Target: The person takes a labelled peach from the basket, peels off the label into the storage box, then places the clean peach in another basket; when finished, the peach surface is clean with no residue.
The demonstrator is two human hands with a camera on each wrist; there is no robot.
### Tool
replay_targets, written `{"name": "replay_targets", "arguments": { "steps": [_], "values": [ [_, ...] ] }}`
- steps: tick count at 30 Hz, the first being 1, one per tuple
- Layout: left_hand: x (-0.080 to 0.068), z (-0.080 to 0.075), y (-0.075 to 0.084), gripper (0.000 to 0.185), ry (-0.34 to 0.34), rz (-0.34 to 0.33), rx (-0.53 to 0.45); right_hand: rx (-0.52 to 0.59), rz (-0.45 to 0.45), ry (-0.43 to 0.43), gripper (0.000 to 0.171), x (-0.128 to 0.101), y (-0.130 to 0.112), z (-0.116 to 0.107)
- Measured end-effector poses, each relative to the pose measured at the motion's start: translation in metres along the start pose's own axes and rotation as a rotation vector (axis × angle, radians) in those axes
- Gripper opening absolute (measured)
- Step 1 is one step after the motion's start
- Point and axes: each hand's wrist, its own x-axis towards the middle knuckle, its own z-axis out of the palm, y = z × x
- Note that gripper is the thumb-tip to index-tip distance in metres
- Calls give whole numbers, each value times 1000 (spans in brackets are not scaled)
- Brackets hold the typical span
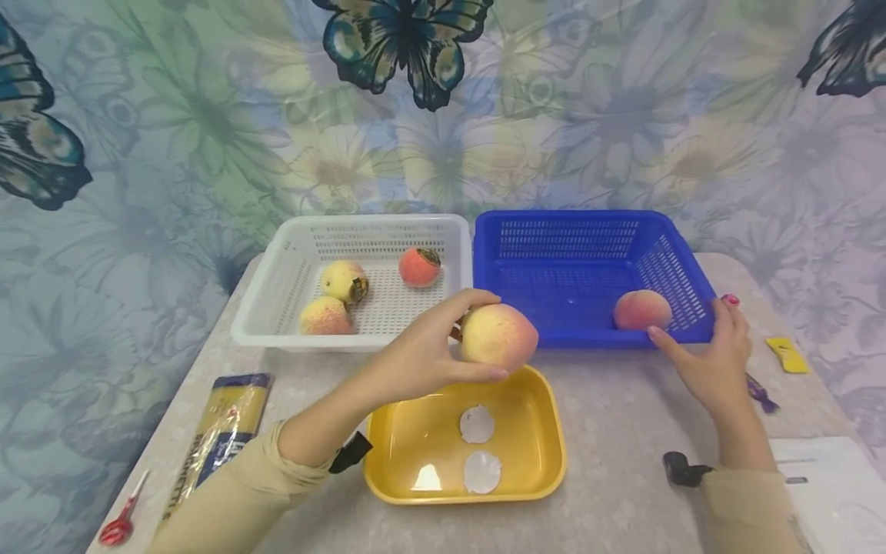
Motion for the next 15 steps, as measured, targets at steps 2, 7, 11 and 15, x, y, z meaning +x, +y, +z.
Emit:
{"name": "replay_targets", "arguments": {
  "steps": [2, 7, 11, 15],
  "values": [
    [7, 0, 6, 74, -10, 22, 37, 4, 12, -10, 101, 0, 0, 1],
    [31, 3, 15, 73, -44, 46, 55, 15, 25, -22, 103, -1, 0, 1],
    [57, 11, 18, 74, -44, 20, 38, 12, 33, -38, 104, -1, 1, 0],
    [82, 24, 17, 76, -27, -54, 26, 11, 41, -60, 104, -1, 3, 0]
  ]
}}
